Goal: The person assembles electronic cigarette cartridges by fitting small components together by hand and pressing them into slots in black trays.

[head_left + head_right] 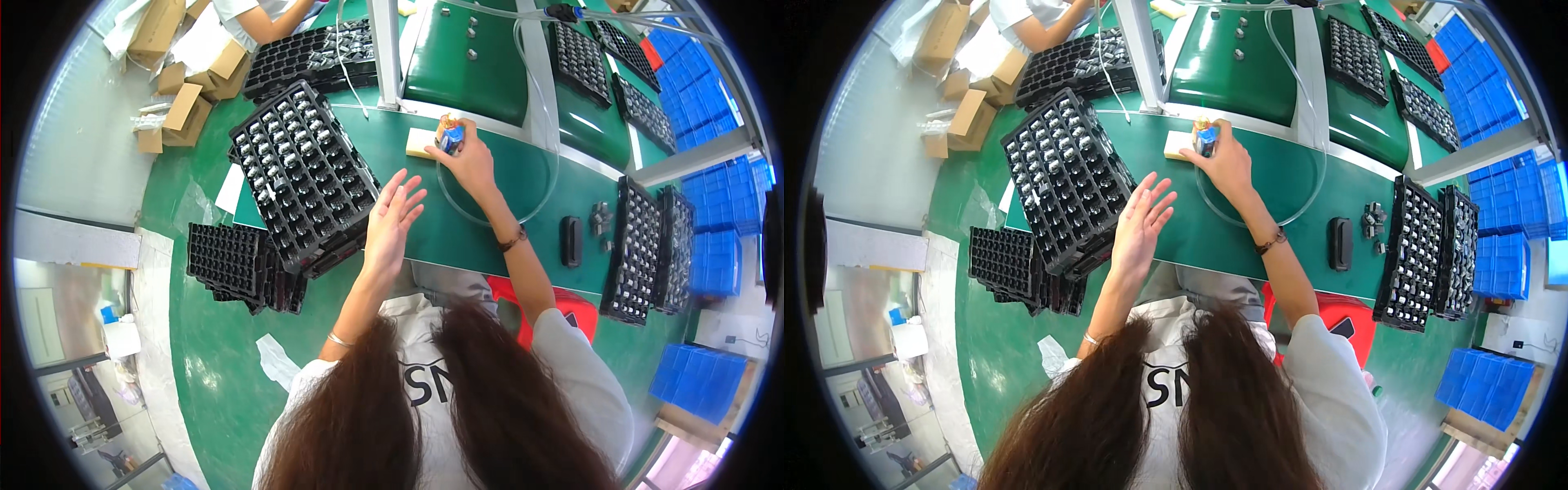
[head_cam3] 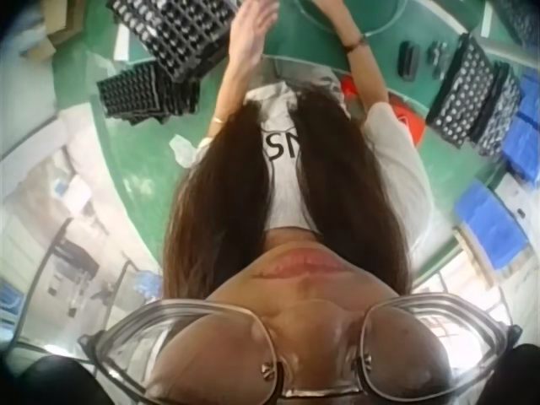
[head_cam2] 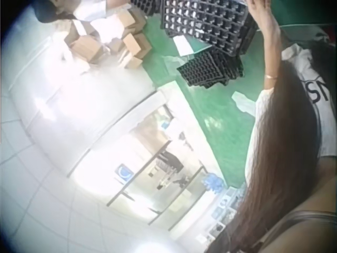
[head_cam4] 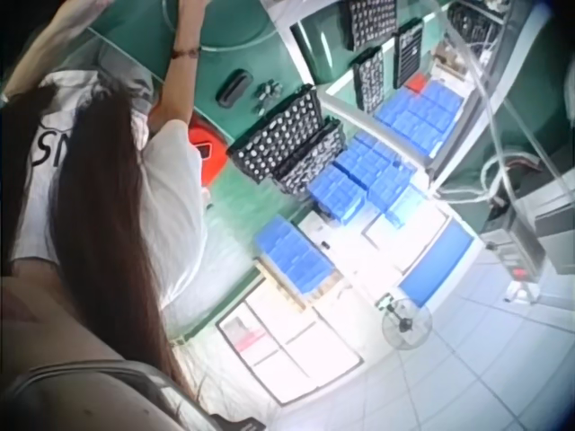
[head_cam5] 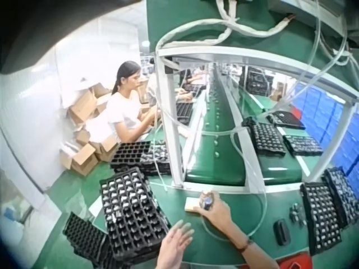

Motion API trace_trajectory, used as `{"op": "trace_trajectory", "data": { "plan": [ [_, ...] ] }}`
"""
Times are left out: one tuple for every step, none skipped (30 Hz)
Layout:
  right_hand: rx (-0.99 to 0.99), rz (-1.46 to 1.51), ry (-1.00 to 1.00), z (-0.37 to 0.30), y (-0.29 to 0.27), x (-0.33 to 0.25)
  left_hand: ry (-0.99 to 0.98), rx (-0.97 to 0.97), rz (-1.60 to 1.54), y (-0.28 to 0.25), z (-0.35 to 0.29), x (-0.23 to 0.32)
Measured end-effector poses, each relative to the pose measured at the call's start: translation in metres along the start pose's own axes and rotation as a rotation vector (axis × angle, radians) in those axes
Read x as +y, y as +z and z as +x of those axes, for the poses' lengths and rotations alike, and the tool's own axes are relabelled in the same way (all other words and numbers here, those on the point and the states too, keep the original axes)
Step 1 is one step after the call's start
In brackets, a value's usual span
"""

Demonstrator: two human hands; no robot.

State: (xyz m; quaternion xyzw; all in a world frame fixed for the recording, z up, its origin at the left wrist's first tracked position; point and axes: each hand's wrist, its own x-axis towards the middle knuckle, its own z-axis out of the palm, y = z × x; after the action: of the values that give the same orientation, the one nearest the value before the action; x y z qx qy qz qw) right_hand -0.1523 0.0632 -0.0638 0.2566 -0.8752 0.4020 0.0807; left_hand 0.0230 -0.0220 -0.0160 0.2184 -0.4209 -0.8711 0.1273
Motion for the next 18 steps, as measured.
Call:
{"op": "trace_trajectory", "data": {
  "plan": [
    [0.002, -0.001, 0.005, -0.002, -0.002, 0.003, 0.004, -0.004, 0.0, 0.0, 0.0, 0.0],
    [-0.049, -0.004, 0.023, -0.004, -0.005, 0.007, -0.001, -0.006, 0.002, -0.001, 0.001, -0.001],
    [-0.1, -0.006, 0.043, -0.005, -0.007, 0.011, 0.0, -0.001, 0.011, -0.001, 0.002, -0.002],
    [-0.095, -0.008, 0.042, -0.006, -0.01, 0.012, 0.008, 0.002, 0.016, -0.001, 0.002, 0.0],
    [-0.116, -0.027, 0.046, -0.006, -0.012, 0.012, 0.009, -0.004, 0.016, -0.001, 0.002, 0.0],
    [-0.135, -0.046, 0.051, -0.006, -0.015, 0.013, 0.007, -0.006, 0.02, 0.001, 0.003, 0.001],
    [-0.134, -0.045, 0.056, -0.008, -0.018, 0.012, 0.0, -0.002, 0.028, 0.001, 0.003, 0.0],
    [-0.116, -0.02, 0.07, -0.01, -0.023, 0.012, -0.003, -0.005, 0.031, 0.002, 0.005, -0.001],
    [-0.095, 0.002, 0.084, -0.011, -0.029, 0.012, -0.014, -0.005, 0.02, 0.005, 0.006, -0.003],
    [-0.086, -0.006, 0.087, -0.011, -0.041, 0.006, -0.026, -0.009, 0.006, 0.009, 0.007, -0.004],
    [-0.041, 0.053, 0.092, -0.013, -0.054, -0.003, -0.026, -0.013, 0.007, 0.005, 0.009, -0.009],
    [0.007, 0.11, 0.094, -0.014, -0.073, -0.018, -0.057, -0.048, -0.046, -0.001, 0.013, -0.016],
    [0.034, 0.218, 0.075, -0.018, -0.104, -0.054, -0.089, -0.084, -0.099, -0.003, 0.015, -0.02],
    [0.056, 0.338, 0.049, -0.027, -0.133, -0.098, -0.092, -0.027, -0.071, 0.004, 0.009, -0.017],
    [0.198, 0.258, -0.269, -0.038, -0.159, -0.127, -0.084, -0.05, -0.072, 0.006, 0.007, -0.017],
    [0.277, 0.058, -0.549, -0.048, -0.191, -0.153, -0.092, -0.083, -0.025, 0.012, 0.006, -0.018],
    [0.308, 0.026, -0.546, -0.063, -0.206, -0.16, -0.107, -0.121, 0.024, 0.02, 0.008, -0.022],
    [0.456, 0.12, -0.68, -0.08, -0.201, -0.162, -0.084, -0.09, 0.042, 0.006, 0.004, -0.018]
  ]
}}
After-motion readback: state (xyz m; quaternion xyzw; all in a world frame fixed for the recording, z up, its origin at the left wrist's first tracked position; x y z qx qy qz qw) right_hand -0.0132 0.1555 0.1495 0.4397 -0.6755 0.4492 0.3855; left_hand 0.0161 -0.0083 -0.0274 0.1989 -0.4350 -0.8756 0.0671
